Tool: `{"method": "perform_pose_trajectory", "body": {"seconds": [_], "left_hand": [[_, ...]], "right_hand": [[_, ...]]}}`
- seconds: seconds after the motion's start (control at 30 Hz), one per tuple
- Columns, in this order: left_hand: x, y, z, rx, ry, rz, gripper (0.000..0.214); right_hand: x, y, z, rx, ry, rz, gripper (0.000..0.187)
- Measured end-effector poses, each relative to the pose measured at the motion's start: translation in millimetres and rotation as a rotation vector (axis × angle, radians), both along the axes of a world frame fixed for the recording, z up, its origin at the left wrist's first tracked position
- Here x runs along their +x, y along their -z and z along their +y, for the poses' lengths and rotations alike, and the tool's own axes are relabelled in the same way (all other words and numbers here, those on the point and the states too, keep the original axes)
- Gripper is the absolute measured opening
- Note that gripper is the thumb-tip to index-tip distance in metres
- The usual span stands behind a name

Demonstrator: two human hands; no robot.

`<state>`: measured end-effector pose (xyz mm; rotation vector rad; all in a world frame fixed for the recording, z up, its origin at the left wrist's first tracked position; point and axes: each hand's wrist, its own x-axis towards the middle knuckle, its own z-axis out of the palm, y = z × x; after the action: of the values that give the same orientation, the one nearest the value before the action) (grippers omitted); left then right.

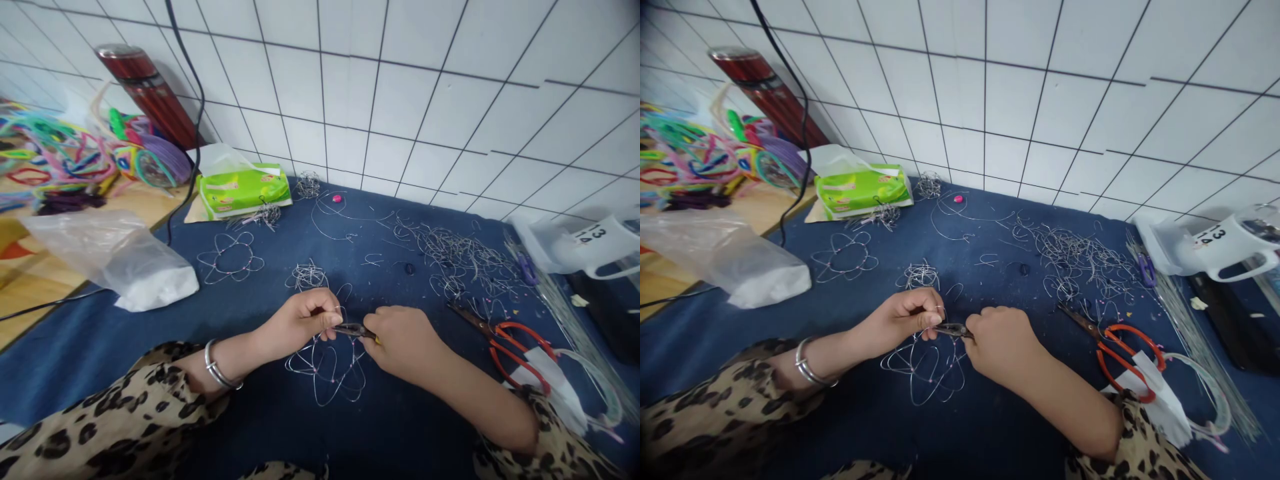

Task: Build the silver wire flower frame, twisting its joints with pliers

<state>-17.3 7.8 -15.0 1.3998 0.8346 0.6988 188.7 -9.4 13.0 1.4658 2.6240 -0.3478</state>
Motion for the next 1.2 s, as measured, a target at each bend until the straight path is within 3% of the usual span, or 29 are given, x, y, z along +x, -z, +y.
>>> {"method": "perform_pose_trajectory", "body": {"seconds": [0.27,0.9,1.2], "left_hand": [[-2.3,1.9,2.2,-0.003,0.059,-0.022,0.016],[-4.2,0.6,5.9,-0.011,0.166,0.001,0.017],[-4.1,0.1,5.5,-0.022,0.156,0.005,0.017]], "right_hand": [[0.4,2.4,2.5,-0.061,-0.02,0.014,0.027],[-1.0,5.8,-0.3,-0.04,-0.051,0.011,0.034],[-0.7,6.0,-2.8,-0.045,-0.013,0.01,0.031]]}}
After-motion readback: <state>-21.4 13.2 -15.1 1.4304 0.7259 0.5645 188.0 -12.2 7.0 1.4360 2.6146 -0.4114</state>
